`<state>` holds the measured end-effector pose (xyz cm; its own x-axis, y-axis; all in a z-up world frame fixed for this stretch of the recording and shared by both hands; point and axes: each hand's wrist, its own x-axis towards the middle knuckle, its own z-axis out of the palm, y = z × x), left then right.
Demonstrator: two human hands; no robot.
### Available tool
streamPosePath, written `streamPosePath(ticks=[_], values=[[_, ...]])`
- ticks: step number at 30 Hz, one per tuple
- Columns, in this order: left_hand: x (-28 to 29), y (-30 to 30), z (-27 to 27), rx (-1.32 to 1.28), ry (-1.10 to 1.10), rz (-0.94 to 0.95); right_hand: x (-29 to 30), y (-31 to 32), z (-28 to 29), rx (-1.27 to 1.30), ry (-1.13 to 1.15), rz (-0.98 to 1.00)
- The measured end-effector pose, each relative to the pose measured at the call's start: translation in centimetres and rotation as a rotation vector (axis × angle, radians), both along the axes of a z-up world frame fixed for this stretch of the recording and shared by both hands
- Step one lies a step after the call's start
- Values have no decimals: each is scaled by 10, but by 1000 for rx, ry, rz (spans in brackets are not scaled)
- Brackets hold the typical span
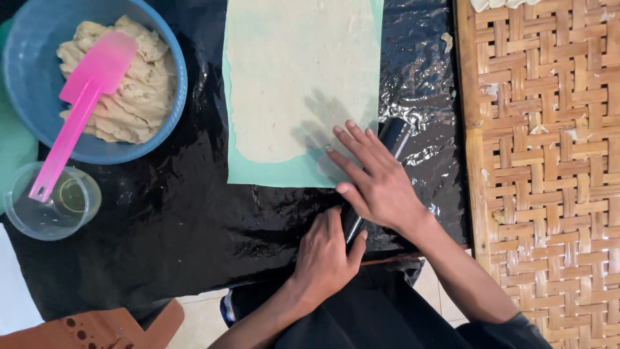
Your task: Rolling out dough and cutting it into small circular pieces using a manual tool.
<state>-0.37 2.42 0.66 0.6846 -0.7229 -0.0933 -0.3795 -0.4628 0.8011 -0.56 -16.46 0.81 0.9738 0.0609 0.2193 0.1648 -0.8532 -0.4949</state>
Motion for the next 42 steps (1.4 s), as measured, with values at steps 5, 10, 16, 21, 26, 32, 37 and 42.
streamPosePath(ticks=[5,10,16,21,26,32,37,42], values=[[5,-2,8,153,39,28,7,3,-17,-76,76,45],[6,6,11,326,-25,50,45,30,-10,-179,67,106],[15,23,7,357,-162,123,94,66,-9,-64,11,210],[28,35,0,381,-52,225,113,80,-5,126,-113,284],[40,53,-1,-25,19,253,60,60,27,277,-166,82],[71,64,12,-71,-115,522,-34,-13,1,304,-9,-646],[91,51,23,-106,-17,657,-61,-20,-23,569,474,-814],[92,52,11,-32,-79,727,-60,-12,-54,1065,491,-654]])
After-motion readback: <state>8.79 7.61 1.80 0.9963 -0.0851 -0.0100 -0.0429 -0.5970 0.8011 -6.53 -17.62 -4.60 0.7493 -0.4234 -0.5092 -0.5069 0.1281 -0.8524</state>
